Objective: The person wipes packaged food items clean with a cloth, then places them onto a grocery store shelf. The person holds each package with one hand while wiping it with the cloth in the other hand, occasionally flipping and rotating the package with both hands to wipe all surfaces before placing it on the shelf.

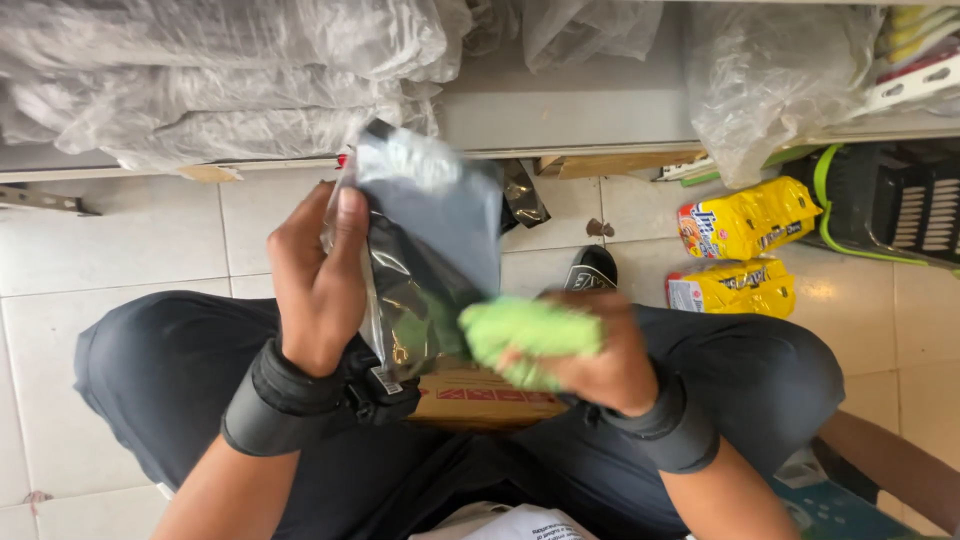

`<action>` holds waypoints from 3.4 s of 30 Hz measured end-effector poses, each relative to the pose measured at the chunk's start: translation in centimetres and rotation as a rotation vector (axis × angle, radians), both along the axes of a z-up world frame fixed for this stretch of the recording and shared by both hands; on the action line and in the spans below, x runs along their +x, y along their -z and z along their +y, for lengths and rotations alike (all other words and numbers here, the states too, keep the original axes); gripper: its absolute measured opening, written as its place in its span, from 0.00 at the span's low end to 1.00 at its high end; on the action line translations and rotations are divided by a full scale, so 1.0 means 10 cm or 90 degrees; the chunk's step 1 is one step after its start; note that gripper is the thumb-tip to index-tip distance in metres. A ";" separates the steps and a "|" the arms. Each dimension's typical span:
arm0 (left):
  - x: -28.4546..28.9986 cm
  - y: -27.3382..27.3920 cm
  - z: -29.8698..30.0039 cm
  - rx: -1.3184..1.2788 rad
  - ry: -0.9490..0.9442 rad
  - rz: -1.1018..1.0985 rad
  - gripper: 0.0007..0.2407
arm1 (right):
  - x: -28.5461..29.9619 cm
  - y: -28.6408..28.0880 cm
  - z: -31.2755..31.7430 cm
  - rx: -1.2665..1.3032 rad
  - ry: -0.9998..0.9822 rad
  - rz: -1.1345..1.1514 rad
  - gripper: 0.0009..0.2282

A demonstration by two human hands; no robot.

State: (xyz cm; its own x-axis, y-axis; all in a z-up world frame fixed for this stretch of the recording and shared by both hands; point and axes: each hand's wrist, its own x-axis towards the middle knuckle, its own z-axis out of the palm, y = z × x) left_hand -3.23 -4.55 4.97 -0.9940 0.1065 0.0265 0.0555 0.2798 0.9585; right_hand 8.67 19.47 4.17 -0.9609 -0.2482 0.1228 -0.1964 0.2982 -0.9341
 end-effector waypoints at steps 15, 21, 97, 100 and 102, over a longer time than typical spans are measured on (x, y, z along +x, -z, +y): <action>0.09 0.35 -0.02 0.211 0.032 -0.076 0.13 | -0.29 0.04 -0.23 0.426 0.087 0.305 0.12; 0.07 0.05 0.05 0.301 0.025 -0.168 0.16 | -0.10 0.35 0.04 0.120 0.313 0.109 0.15; 0.20 0.11 0.29 0.319 0.565 -0.044 0.25 | -0.13 0.43 0.94 -0.230 0.099 -0.267 0.21; 0.26 -0.51 0.20 0.343 0.497 0.121 0.13 | -0.05 0.24 0.46 -0.384 0.016 -0.425 0.22; 0.27 -0.69 0.12 0.312 0.559 0.081 0.17 | -0.08 0.11 0.30 -0.380 -0.215 -0.366 0.25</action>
